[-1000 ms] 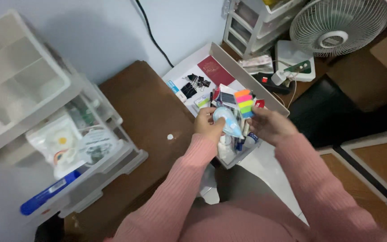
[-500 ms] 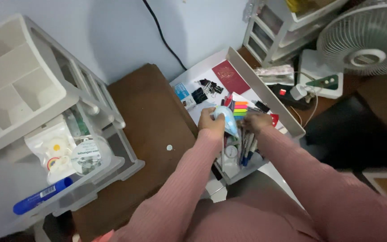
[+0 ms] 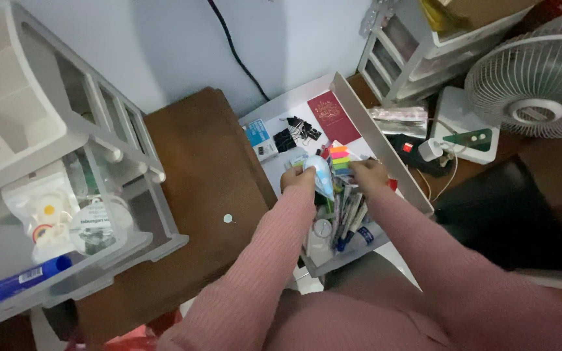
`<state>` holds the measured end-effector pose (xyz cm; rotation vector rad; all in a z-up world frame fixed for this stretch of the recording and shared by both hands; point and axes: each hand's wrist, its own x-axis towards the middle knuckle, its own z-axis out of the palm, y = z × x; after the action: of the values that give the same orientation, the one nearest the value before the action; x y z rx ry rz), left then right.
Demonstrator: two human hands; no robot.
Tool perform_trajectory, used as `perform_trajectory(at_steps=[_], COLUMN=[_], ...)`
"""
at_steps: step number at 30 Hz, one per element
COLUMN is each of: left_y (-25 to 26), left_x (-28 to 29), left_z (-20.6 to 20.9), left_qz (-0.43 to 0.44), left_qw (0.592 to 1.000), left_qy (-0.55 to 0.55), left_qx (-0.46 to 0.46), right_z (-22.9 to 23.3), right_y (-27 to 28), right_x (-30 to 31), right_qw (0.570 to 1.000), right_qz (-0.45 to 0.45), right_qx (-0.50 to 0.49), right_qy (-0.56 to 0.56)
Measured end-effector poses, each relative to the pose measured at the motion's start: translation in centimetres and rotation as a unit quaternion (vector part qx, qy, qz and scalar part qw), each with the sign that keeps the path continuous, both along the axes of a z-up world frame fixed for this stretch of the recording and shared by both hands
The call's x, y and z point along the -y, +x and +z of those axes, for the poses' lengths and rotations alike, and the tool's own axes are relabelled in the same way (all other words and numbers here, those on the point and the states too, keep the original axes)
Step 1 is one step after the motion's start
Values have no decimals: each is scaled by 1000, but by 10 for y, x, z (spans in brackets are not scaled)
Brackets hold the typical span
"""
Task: Organizing various stationery items and small office supplies into a pouch and a desk organizer.
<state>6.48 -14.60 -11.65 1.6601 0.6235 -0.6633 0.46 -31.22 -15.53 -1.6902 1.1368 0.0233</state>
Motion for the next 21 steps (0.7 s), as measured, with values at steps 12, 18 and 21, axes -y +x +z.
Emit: perform_trajectory(at_steps=[12,18,21], left_y=[-6,-33,-58], left_x=[-7,-41,-67], left_z=[-19,43,100], left_qz=[-105,-319,-354], left_qw=[933,808,723], left_qy=[171,141,275], left_qx=[300,474,526], right_z=[10,-88,17], right_y=[-4,44,38], right_x=[-26,-46,-133], right_qw=[884,938,759], right_qz=[157,86,519], right_qx=[146,62,-92], right_qy=[415,331,-382])
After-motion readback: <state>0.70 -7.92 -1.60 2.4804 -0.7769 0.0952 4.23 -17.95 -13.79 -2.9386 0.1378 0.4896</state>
